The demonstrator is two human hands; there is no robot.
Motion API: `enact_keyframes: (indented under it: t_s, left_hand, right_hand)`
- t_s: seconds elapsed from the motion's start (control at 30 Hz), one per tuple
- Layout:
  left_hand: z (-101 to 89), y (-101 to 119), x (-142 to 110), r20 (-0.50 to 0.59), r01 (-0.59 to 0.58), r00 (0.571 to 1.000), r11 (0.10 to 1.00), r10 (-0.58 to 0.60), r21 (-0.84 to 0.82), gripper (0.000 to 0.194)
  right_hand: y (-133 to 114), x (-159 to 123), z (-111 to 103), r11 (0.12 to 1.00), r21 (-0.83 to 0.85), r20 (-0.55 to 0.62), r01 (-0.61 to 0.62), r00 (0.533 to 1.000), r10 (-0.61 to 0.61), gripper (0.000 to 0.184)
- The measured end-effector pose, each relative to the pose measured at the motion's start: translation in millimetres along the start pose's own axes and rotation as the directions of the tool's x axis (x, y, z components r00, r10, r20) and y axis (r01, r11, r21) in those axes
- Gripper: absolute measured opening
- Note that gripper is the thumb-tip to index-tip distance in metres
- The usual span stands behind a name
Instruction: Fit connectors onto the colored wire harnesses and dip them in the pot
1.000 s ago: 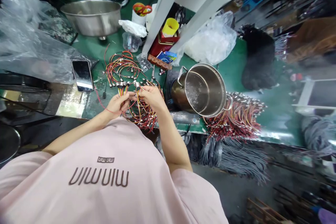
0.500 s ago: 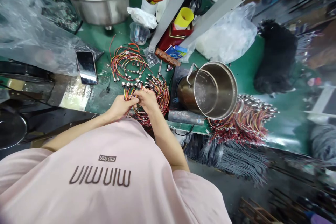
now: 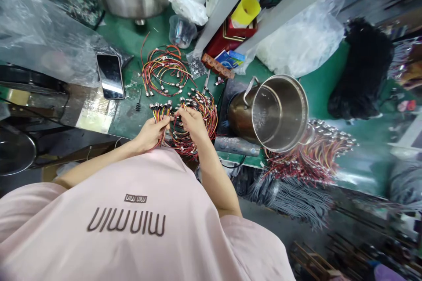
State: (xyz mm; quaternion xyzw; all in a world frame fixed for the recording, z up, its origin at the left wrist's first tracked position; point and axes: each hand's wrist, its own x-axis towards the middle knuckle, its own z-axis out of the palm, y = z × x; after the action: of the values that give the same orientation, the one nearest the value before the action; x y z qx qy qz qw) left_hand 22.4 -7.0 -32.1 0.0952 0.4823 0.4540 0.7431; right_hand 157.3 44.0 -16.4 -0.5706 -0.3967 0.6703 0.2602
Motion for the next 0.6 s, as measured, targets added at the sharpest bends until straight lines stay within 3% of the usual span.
enact_keyframes:
  t_s: [0.07,0.13,0.27,0.4,0.6]
  left_hand:
    - [-0.2,1.9,0.6,-0.009,0.035,0.999,0.999,-0.036,-0.042,0.030]
    - [-0.2,2.9,1.3,0.003,0.048,0.999,0.996,-0.048,-0.076,0.030]
    - [1.1,1.3,2.3,0.024,0.046,0.999,0.991,-0.043,-0.125,0.030]
    - [2.2,-1.7,3.2,0.006,0.068,0.998,0.984,-0.068,-0.165,0.031]
    - [-5.6,-3.1,6.0,-0.014,0.088,0.996,0.981,-0.092,-0.175,0.020]
  right_hand:
    - [1.2,-4.1,-1.6,0.976,-0.188,-0.028,0.113,0.992,-0.120,0.033]
    - [1.1,-8.0,1.9,0.887,-0.407,-0.027,0.217,0.968,-0.250,0.029]
    - [-1.0,-12.2,17.5,0.683,-0.678,-0.004,0.273,0.927,-0.374,0.024]
    - [1.1,-11.7,31.0,0.539,-0.798,0.005,0.270,0.897,-0.442,0.022]
    - [10.4,-13.9,37.2,0.432,-0.847,0.081,0.310,0.879,-0.470,0.036]
